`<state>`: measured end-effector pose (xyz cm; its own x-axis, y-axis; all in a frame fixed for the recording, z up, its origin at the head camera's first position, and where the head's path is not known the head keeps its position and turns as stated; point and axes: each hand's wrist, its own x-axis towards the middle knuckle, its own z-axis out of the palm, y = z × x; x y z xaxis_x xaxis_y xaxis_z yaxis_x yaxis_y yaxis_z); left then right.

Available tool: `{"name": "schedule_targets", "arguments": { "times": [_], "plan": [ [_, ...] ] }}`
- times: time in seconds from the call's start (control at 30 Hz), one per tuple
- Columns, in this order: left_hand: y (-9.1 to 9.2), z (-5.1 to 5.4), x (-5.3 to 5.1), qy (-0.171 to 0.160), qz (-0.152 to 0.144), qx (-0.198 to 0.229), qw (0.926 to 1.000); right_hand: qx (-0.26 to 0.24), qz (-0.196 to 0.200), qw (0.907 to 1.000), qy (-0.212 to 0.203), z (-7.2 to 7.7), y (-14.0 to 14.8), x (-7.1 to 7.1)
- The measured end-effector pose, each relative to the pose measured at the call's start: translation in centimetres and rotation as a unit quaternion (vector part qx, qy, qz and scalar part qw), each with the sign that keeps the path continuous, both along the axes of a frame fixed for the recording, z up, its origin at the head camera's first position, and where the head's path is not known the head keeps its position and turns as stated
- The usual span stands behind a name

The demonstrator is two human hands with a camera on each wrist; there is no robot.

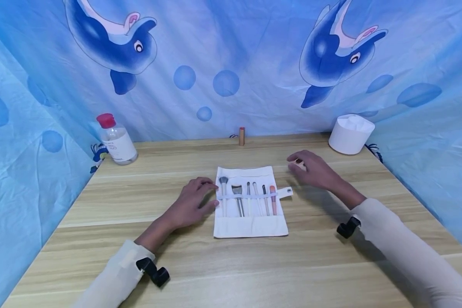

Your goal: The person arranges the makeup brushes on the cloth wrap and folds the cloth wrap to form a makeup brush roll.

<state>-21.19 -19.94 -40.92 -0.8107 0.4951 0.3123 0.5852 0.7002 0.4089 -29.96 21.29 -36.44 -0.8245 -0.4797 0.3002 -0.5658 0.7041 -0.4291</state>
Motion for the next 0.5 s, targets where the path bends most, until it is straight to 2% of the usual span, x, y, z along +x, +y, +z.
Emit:
{"name": "schedule_targets", "arguments": {
  "times": [0.13, 0.27, 0.37, 0.5],
  "plan": [
    [-0.7, 0.7, -0.1, 0.026, 0.044, -0.045, 0.9977, 0.04, -0.017, 0.9988, 0.024, -0.1, 1.7, 0.7],
    [-1.7, 1.3, -0.1, 0.024, 0.072, -0.072, 0.9946, 0.079, -0.023, 0.9959, 0.036, -0.1, 2.9, 1.4],
    [-2.4, 1.4, -0.4, 0.026, 0.052, -0.092, 0.9941, 0.097, -0.003, 0.9945, 0.04, -0.4, 3.6, 1.7],
    [-2.6, 1.5, -1.3, 0.045, -0.015, -0.138, 0.9893, 0.12, 0.044, 0.991, 0.039, -1.8, 3.6, 2.7]
  ]
}}
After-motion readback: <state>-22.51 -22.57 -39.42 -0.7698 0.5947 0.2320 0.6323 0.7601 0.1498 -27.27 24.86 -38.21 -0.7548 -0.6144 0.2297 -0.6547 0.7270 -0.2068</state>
